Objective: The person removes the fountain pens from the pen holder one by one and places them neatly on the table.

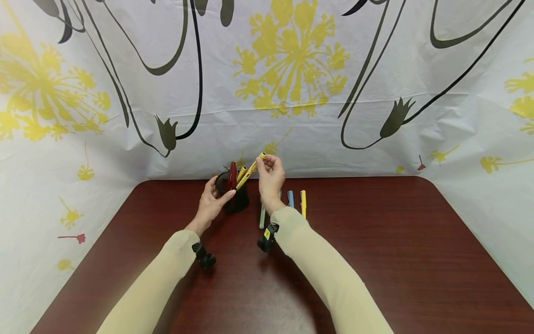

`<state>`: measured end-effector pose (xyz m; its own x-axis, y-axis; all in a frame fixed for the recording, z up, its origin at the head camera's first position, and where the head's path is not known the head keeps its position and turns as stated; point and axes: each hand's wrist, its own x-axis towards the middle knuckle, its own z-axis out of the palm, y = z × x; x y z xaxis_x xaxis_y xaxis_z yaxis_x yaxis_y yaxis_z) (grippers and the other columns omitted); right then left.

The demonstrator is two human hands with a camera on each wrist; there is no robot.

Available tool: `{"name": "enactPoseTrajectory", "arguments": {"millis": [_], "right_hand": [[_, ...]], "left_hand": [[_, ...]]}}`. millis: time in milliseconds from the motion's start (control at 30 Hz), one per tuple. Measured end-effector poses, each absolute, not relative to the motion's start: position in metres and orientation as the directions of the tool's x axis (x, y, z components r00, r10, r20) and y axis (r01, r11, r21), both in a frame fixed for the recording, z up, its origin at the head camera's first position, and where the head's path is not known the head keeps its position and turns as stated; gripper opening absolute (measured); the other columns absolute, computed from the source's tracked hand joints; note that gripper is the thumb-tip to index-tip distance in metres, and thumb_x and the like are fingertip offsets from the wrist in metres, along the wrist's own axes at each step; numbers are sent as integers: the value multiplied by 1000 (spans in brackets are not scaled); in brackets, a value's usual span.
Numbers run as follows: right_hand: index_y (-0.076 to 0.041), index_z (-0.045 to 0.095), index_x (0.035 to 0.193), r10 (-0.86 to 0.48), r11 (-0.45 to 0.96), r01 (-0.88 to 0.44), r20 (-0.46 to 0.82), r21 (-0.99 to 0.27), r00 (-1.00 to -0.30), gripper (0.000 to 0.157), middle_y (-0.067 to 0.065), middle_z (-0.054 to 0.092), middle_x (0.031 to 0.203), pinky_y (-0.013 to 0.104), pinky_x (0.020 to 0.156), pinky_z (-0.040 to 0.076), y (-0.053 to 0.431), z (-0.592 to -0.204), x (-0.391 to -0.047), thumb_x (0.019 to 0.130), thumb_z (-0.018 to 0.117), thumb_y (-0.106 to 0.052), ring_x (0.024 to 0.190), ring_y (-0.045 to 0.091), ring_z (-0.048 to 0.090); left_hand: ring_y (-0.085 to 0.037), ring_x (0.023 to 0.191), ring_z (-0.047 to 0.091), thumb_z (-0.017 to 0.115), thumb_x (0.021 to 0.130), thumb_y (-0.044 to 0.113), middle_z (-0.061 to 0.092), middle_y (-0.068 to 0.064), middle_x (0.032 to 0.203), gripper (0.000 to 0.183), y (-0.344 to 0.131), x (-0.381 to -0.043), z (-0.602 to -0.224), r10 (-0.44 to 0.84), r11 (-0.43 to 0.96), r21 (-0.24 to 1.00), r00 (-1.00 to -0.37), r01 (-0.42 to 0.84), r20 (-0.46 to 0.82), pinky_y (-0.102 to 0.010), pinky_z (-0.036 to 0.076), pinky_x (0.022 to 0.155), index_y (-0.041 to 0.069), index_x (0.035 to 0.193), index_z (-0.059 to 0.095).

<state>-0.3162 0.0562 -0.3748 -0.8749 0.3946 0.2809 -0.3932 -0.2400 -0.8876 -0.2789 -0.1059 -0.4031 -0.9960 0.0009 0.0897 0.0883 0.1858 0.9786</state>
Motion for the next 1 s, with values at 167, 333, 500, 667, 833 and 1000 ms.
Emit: {"name": "enactPoseTrajectory", "arguments": {"millis": [167,333,500,667,833,1000], "right_hand": [[-1,55,101,422,-309,-387,239,-869,-875,14,1,54,86,43,85,52,62,-372,-317,89,63,-3,75,10,58],[-3,55,99,435,-376,-376,197,-847,-879,12,2,53,84,32,79,55,68,-369,-318,89,62,-3,74,9,58],[-4,55,101,436,-407,-348,155,-844,-886,13,2,54,83,29,78,55,77,-368,-318,90,62,-6,76,10,58],[-5,56,102,447,-408,-326,125,-853,-886,14,1,57,85,28,78,54,86,-368,-317,91,62,-9,77,10,59],[-7,56,99,473,-385,-326,119,-863,-873,11,1,57,82,24,72,54,97,-369,-318,90,63,-9,72,10,59],[-7,55,101,472,-356,-303,109,-884,-875,13,2,56,85,34,80,53,109,-370,-314,91,63,-11,73,12,58]], "left_hand": [[-32,137,33,72,85,23,33,-20,148,83,-109,-290,-420,3,175,980,-996,91,92,-48,33,108,8,149,21],[-29,137,34,72,84,28,34,-16,148,84,-110,-298,-432,-14,180,979,-994,100,104,-46,34,108,12,149,22],[-28,134,38,72,84,28,37,-14,147,82,-109,-298,-433,-27,187,977,-994,102,109,-44,37,106,13,149,24],[-28,133,40,72,84,29,38,-14,146,81,-109,-298,-432,-30,196,976,-994,96,104,-45,38,105,14,149,24],[-29,134,38,72,84,31,36,-15,147,82,-111,-298,-431,-19,194,977,-995,90,95,-47,37,106,16,149,23],[-33,135,36,70,86,23,34,-20,147,80,-108,-284,-411,-4,193,978,-997,76,78,-48,35,106,10,149,22]]}}
